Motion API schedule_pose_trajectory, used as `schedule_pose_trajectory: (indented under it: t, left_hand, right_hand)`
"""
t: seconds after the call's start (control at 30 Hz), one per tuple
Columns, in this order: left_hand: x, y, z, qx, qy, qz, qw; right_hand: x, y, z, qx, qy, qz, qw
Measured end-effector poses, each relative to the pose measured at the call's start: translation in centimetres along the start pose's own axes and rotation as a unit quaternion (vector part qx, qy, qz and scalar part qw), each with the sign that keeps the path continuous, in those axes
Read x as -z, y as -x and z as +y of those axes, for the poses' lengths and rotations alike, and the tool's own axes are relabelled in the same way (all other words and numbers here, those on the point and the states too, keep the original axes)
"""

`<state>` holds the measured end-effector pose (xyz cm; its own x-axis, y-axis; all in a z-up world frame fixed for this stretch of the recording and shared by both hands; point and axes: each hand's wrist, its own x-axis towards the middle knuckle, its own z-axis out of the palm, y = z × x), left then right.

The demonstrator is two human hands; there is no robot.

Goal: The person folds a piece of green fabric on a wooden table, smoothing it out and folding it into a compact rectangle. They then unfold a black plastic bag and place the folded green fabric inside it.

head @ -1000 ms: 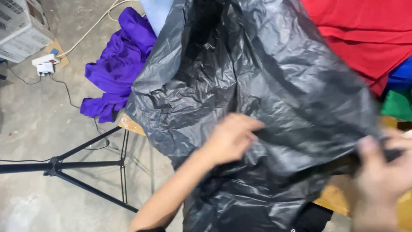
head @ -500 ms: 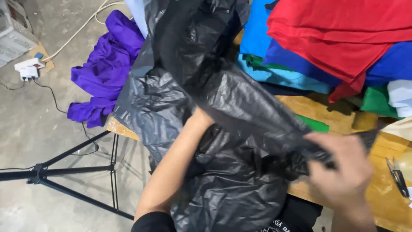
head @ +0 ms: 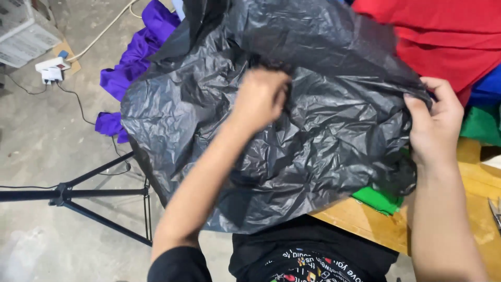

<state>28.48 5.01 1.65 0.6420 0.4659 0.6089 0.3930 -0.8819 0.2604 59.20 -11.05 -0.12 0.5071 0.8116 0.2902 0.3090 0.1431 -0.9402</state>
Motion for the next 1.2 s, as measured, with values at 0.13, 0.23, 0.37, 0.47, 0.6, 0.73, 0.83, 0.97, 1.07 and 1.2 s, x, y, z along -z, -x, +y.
schedule_pose_trajectory:
  t: [0.13,0.23,0.37,0.47,0.6,0.73,0.83,0.97,1.07,1.2]
  left_hand:
    - [-1.7,3.3,4.6,0.085,0.102,0.060,0.989]
    - [-3.9,3.4,4.7,0.078,0.156,0.086,0.981]
    - [-6.0,1.1,3.7,0.073,0.188,0.070,0.977]
    - [-6.1,-0.6,4.4,0.100,0.204,0.089,0.970]
    - [-6.4,1.0,8.3,0.161,0.215,0.115,0.956]
    - [-8.2,4.7,10.9,0.189,0.194,0.048,0.961]
    - [-8.7,5.9,10.7,0.229,0.161,-0.062,0.958]
    - [-10.5,7.8,9.2,0.212,0.083,-0.149,0.962]
    - [-11.1,7.3,8.6,0.219,0.047,-0.161,0.961]
    - [-13.5,6.1,9.2,0.241,0.007,-0.163,0.957]
  right_hand:
    - [-0.4,0.2,1.4,0.053,0.066,-0.007,0.996]
    - [-0.6,1.8,-0.9,0.028,0.113,-0.047,0.992]
    - [0.6,4.4,-1.1,-0.059,-0.101,-0.137,0.984]
    - [3.9,5.2,5.7,-0.074,0.001,-0.107,0.992]
    - [8.2,6.9,12.5,0.052,0.355,-0.182,0.916]
    - [9.3,6.9,15.8,0.101,0.434,-0.174,0.878]
    - [7.4,6.1,11.6,-0.082,0.416,-0.234,0.875]
    - [9.7,7.5,10.0,-0.144,0.406,-0.190,0.882]
    - [13.4,9.1,11.4,-0.183,0.343,-0.176,0.905]
    - [16.1,13.4,7.0,-0.368,0.049,-0.066,0.926]
